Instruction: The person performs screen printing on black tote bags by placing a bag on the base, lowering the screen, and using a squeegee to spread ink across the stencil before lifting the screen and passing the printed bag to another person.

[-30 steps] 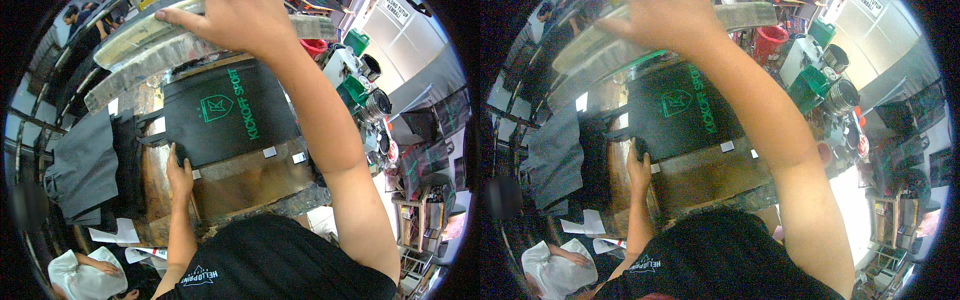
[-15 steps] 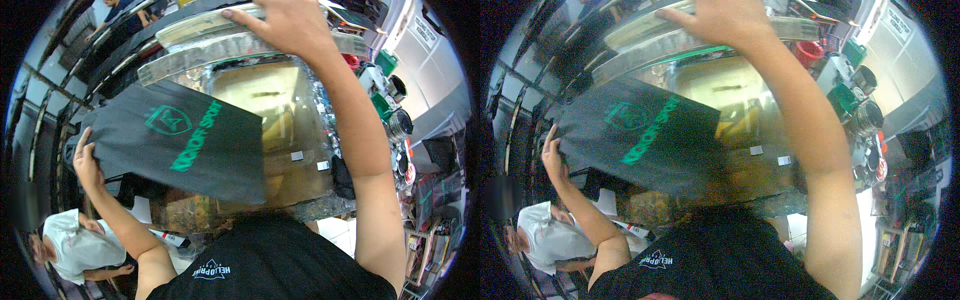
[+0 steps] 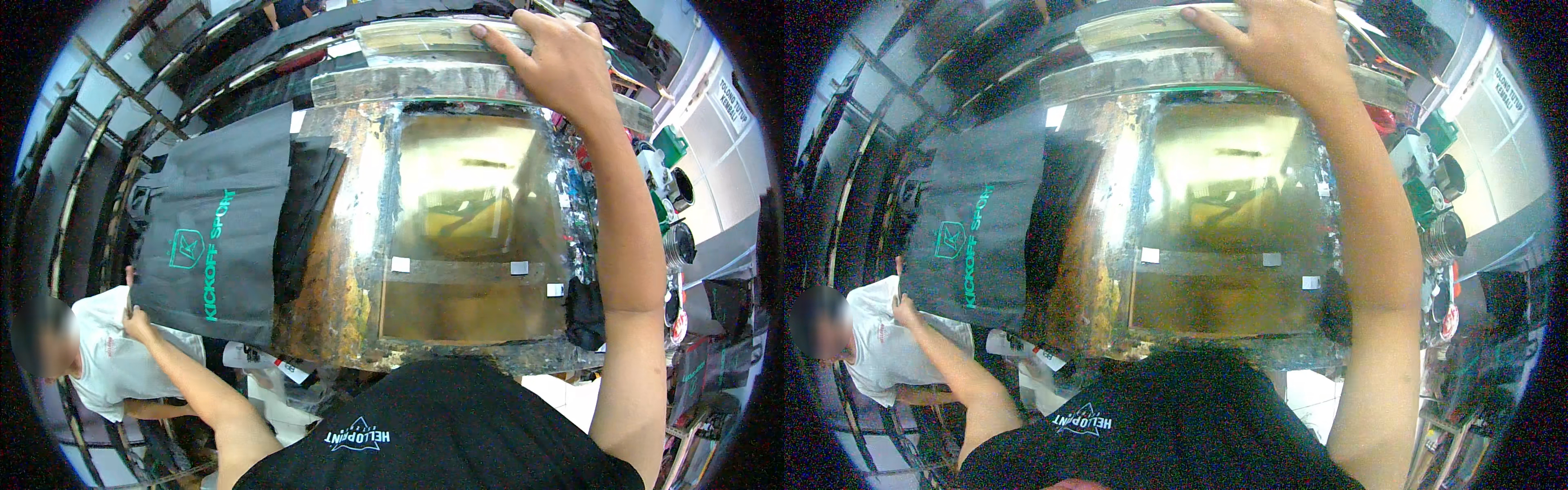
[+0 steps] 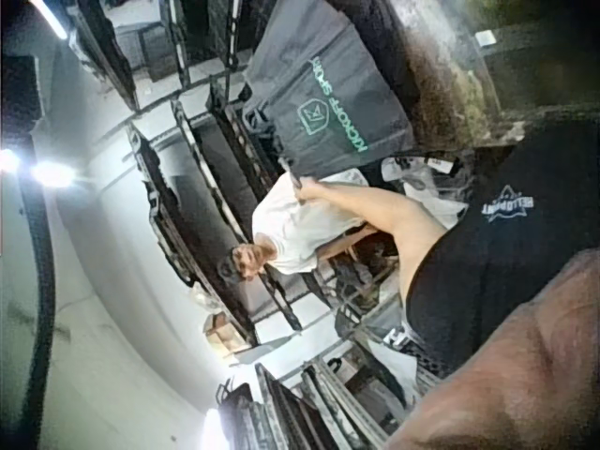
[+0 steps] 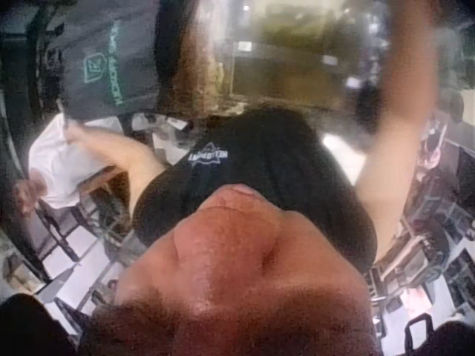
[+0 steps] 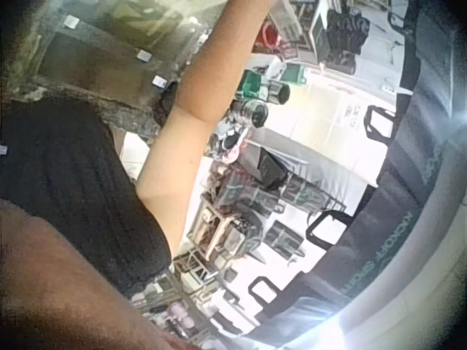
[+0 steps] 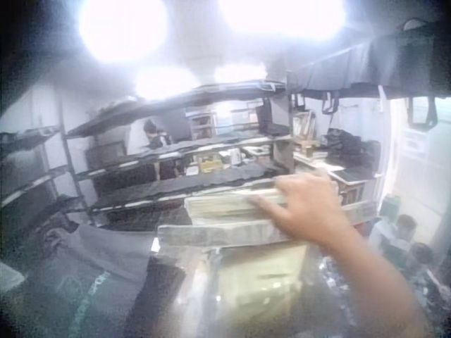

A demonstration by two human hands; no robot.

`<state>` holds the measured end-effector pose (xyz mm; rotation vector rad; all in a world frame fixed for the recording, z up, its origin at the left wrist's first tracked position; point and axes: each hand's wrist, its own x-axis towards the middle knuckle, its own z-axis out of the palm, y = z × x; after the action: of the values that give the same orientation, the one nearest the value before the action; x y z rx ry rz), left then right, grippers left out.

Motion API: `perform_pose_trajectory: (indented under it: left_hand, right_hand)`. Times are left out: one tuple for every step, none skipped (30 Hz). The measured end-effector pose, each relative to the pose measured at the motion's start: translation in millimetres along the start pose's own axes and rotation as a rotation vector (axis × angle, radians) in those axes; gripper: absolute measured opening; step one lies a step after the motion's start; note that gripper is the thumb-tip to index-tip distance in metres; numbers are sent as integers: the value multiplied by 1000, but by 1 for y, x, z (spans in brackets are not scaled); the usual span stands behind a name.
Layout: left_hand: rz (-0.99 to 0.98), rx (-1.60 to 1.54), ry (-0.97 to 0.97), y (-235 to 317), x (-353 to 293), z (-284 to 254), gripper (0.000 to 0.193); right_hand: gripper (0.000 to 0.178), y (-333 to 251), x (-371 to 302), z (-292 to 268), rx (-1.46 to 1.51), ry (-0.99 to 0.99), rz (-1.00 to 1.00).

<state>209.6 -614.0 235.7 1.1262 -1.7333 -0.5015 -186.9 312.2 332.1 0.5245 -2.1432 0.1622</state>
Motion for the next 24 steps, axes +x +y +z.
perform_pose_trajectory:
  left_hand:
    - [153,713,146,13,-73,102,70]
    - [332,685,281,64,-133,125,72]
    - [513,676,452,120,-183,116,74]
    - [729,391,299,191,-248,104,66]
    - [845,138,161,235,-294,91,40]
    - [865,-118,-63,255,-333,95,39]
    - [973,-57,-189,277,-370,97,41]
    - [1081,2,-317,295,-397,100,44]
    - [1101,10,-364,303,-415,107,49]
    - [1127,16,-412,306,-426,118,54]
    - [1106,88,-434,306,-429,131,59]
    - [1083,155,-458,303,-434,144,63]
    - [1052,255,-461,297,-433,153,66]
    - [1042,377,-479,282,-427,164,63]
    - [1034,494,-494,263,-416,177,61]
    - [1026,610,-510,250,-406,188,58]
    - [974,493,-562,244,-398,194,53]
    - [1010,369,-508,239,-387,197,50]
    - [1185,259,-523,266,-392,192,48]
    - [1354,129,-546,301,-405,183,47]
    - [1450,117,-614,324,-423,180,43]
    - [1493,110,-716,343,-448,177,41]
    - [1545,100,-768,346,-473,181,41]
    - [1553,103,-811,346,-502,184,42]
  right_hand:
    - [63,-8,2,-9,-135,-59,-10]
    - [62,-9,2,-15,-182,-96,-1]
    - [62,-6,1,-16,-186,-122,12]
    - [62,-5,-1,-15,-191,-106,17]
    - [62,-7,-1,-12,-173,-87,12]
    - [61,-9,-2,-9,-163,-70,8]
    - [61,-8,-3,-8,-164,-92,5]
    - [61,-6,-3,-9,-167,-111,5]
    - [61,-4,-2,-10,-168,-129,4]
    - [61,-1,-1,-11,-170,-145,10]
    - [61,2,-3,-7,-174,-74,-18]
    - [61,1,-5,-9,-184,-80,-21]
    - [61,-3,-7,-11,-191,-84,-20]
    - [61,-6,-7,-13,-200,-89,-18]
    - [61,-6,-11,-7,-188,2,-49]
    - [62,-15,-10,-13,-134,-38,-24]
    - [70,-14,-7,-16,-122,-149,22]
    - [80,-13,-2,-18,-96,-263,67]
    - [79,-18,11,-22,-102,-367,130]
    - [79,-20,18,-26,-119,-479,195]
    - [77,-14,17,-25,-191,-380,144]
    - [77,-11,18,-25,-173,-393,152]
    - [77,-11,21,-27,-147,-401,158]
    - [76,-11,23,-28,-118,-408,164]
